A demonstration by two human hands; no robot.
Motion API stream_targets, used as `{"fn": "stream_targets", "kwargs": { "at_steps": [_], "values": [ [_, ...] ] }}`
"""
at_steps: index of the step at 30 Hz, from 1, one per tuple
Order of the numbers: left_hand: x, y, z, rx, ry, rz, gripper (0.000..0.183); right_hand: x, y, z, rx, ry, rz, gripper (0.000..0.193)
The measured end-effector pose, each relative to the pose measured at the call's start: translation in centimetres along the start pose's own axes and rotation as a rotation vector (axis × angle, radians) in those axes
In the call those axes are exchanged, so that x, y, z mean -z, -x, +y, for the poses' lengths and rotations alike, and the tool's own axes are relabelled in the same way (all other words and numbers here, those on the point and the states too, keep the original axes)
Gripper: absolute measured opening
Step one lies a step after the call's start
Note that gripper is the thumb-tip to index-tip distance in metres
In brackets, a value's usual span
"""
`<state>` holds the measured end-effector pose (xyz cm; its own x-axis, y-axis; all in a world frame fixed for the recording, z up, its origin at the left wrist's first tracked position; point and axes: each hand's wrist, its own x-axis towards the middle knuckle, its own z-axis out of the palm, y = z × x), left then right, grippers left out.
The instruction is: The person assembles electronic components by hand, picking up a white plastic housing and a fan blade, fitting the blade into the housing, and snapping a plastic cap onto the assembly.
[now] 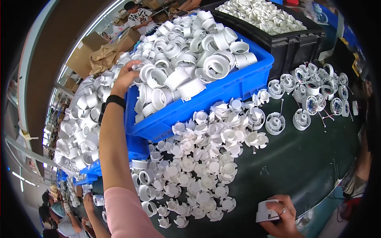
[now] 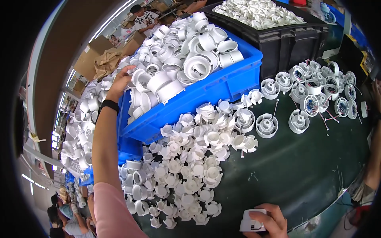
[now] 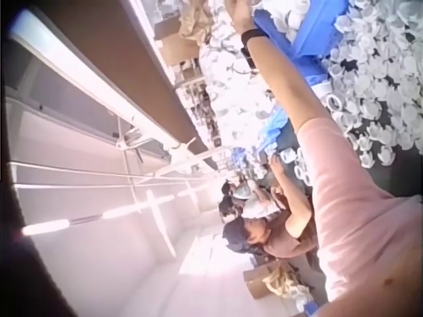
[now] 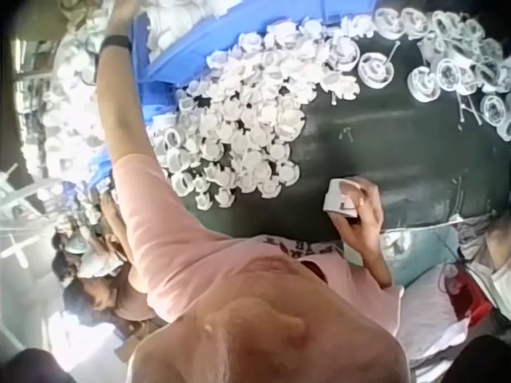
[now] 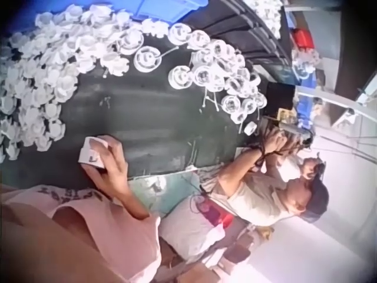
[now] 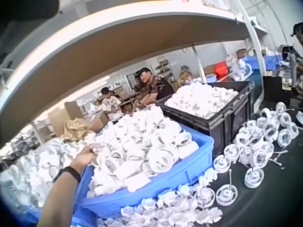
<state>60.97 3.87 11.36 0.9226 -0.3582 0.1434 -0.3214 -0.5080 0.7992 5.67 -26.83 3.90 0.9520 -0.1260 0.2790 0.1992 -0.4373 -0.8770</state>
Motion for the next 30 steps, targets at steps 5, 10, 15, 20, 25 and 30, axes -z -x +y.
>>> {"fn": "stream_targets", "kwargs": {
  "at_steps": [5, 10, 15, 20, 25, 30],
  "values": [
    [4.3, 5.6, 4.1, -0.089, 0.447, 0.174, 0.042, -1.0, 1.3, 1.5, 0.048, 0.016, 0.024, 0.048],
    [2.6, 16.3, 9.5, -0.050, 0.449, 0.116, 0.036, -1.1, 1.3, 1.3, 0.028, 0.074, 0.029, 0.048],
    [-5.7, 29.3, 14.6, -0.247, -0.014, -0.292, 0.047, -0.6, 1.7, 0.9, 0.061, 0.062, 0.062, 0.044],
    [-10.4, 33.5, 10.6, -0.269, -0.131, -0.316, 0.071, -1.1, 1.7, 0.1, 0.064, -0.034, 0.055, 0.040],
    [-10.6, 36.8, 15.1, -0.363, -0.283, -0.048, 0.073, -1.4, 2.3, -0.2, 0.193, 0.033, 0.147, 0.043],
    [-13.6, 43.9, 15.6, -0.156, 0.007, -0.409, 0.053, -3.8, 3.4, -7.0, 0.239, -0.680, -0.136, 0.051]
  ]
}}
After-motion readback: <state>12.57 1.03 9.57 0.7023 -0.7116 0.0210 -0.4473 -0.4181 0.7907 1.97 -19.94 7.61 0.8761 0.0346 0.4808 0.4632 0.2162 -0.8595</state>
